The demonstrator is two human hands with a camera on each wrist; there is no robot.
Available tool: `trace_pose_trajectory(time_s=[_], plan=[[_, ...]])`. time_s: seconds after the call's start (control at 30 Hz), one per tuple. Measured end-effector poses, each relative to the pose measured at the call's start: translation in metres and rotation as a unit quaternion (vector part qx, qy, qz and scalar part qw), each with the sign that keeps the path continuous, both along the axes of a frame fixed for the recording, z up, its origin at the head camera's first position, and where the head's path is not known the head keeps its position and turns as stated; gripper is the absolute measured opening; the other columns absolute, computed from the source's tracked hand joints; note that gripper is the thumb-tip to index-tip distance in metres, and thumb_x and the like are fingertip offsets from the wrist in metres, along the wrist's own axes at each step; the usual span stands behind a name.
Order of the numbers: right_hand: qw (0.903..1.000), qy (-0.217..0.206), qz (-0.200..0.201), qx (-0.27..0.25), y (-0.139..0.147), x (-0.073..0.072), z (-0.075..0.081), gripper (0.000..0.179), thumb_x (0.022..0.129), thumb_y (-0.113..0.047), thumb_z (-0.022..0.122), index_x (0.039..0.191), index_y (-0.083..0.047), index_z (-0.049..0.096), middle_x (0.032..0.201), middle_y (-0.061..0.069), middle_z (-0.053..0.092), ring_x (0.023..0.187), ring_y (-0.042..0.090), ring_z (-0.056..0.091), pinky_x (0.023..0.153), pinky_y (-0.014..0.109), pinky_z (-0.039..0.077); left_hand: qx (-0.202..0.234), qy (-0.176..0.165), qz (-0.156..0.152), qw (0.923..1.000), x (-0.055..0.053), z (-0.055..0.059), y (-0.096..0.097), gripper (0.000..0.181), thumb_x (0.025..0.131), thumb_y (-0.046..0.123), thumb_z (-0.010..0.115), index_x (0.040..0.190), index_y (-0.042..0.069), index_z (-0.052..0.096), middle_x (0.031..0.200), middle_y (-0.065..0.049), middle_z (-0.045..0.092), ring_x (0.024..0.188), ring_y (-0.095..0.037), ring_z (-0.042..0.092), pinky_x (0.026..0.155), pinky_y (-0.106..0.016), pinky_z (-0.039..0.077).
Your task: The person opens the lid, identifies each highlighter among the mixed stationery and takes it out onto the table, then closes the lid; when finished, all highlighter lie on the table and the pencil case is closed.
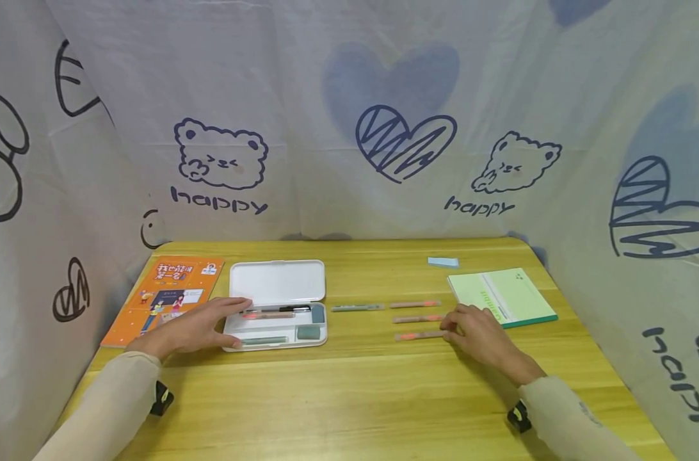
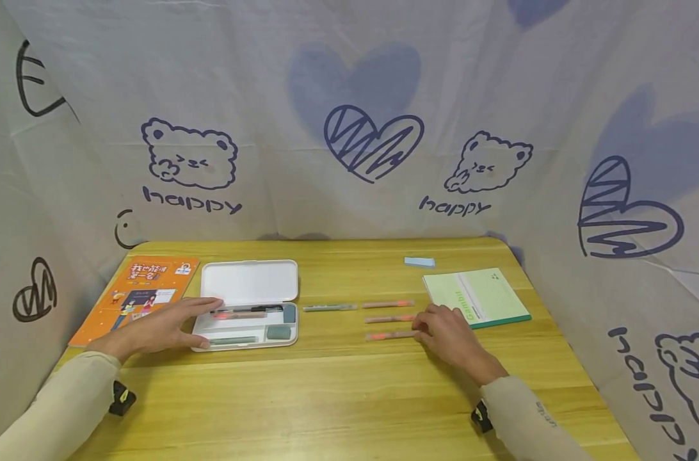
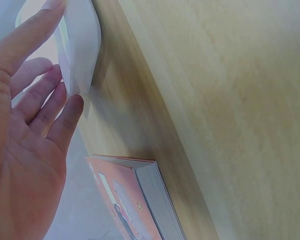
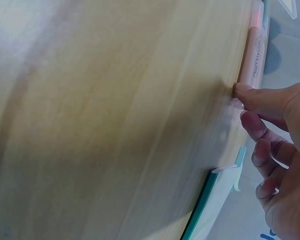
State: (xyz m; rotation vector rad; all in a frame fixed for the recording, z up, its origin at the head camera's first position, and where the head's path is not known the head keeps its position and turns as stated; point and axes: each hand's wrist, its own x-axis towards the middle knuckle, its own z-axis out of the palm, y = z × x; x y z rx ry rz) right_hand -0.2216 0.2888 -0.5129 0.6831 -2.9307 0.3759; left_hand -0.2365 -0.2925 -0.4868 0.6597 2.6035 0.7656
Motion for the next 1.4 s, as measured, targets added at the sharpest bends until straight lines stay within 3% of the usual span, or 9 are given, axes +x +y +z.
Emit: trace_pose_trajectory(time_s=[0.23,0.43,0.5,0.67,0.9,1.07,1.23,1.4], plan=[[0.9997,-0.023,0.0,-0.009,-0.006,-0.004,0.004,0.017,0.093,-0.027,0.088,0.107,-0.018,0.083,0.099,-0.006,0.072,0.088,0.015,0.067,0.074,0.034,0.041,-0.001,-0.003,0.003,1.0,0.001,0.002,-0.001,0.09,0.095,0.043,0.084,0.167,0.008,0.044,0.175,-0.023,0.035,0.159,-0.055,0.031,0.124,-0.078,0.031],[0.9987,-0.018,0.018,-0.045,-0.036,-0.009,0.013,0.017,0.095,-0.031,0.086,0.107,-0.018,0.082,0.099,-0.006,0.073,0.091,0.016,0.067,0.079,0.037,0.044,-0.002,-0.003,0.006,1.0,0.001,0.004,-0.001,0.089,0.095,0.043,0.084,0.167,0.009,0.044,0.175,-0.023,0.035,0.159,-0.055,0.031,0.124,-0.078,0.031],[0.9977,-0.014,0.032,-0.058,-0.053,-0.012,0.017,0.015,0.098,-0.03,0.084,0.106,-0.017,0.082,0.097,-0.005,0.073,0.086,0.016,0.066,0.079,0.039,0.048,0.0,-0.006,0.01,0.9999,0.001,0.004,-0.001,0.089,0.095,0.043,0.085,0.167,0.01,0.044,0.175,-0.022,0.035,0.16,-0.055,0.03,0.124,-0.078,0.03],[0.9932,-0.031,0.063,-0.093,-0.109,-0.022,0.027,0.016,0.105,-0.028,0.076,0.112,-0.015,0.082,0.101,-0.005,0.077,0.094,0.023,0.071,0.09,0.051,0.055,0.004,-0.006,0.008,0.9999,0.001,0.003,-0.001,0.089,0.095,0.042,0.085,0.167,0.009,0.045,0.175,-0.023,0.036,0.159,-0.055,0.031,0.124,-0.078,0.031],[0.9842,-0.085,0.104,-0.115,-0.192,-0.032,0.035,0.018,0.108,-0.025,0.071,0.117,-0.012,0.081,0.11,0.0,0.081,0.114,0.031,0.072,0.106,0.057,0.051,0.007,0.003,-0.003,1.0,-0.002,-0.001,0.0,0.089,0.095,0.042,0.085,0.167,0.008,0.045,0.174,-0.023,0.037,0.159,-0.055,0.032,0.124,-0.078,0.032],[0.98,-0.115,0.134,-0.092,-0.238,-0.036,0.028,0.026,0.11,-0.028,0.069,0.126,-0.011,0.08,0.117,0.0,0.082,0.117,0.025,0.073,0.114,0.056,0.049,0.009,-0.002,0.002,1.0,-0.002,-0.002,0.0,0.089,0.095,0.041,0.085,0.167,0.008,0.045,0.174,-0.023,0.037,0.159,-0.055,0.031,0.124,-0.077,0.031],[0.9842,-0.106,0.138,-0.033,-0.266,-0.038,0.017,0.028,0.111,-0.033,0.067,0.13,-0.016,0.08,0.118,-0.003,0.08,0.108,0.015,0.072,0.102,0.043,0.055,0.007,-0.006,0.005,0.9999,-0.001,-0.001,-0.001,0.089,0.095,0.041,0.085,0.167,0.008,0.044,0.174,-0.023,0.036,0.159,-0.055,0.032,0.125,-0.077,0.031],[0.9894,-0.076,0.123,-0.009,-0.284,-0.039,0.009,0.024,0.111,-0.031,0.066,0.123,-0.018,0.082,0.112,-0.003,0.08,0.102,0.014,0.072,0.087,0.032,0.051,0.006,-0.004,0.004,1.0,0.0,0.0,-0.001,0.089,0.095,0.042,0.085,0.167,0.008,0.045,0.174,-0.023,0.037,0.159,-0.055,0.032,0.124,-0.077,0.033]])
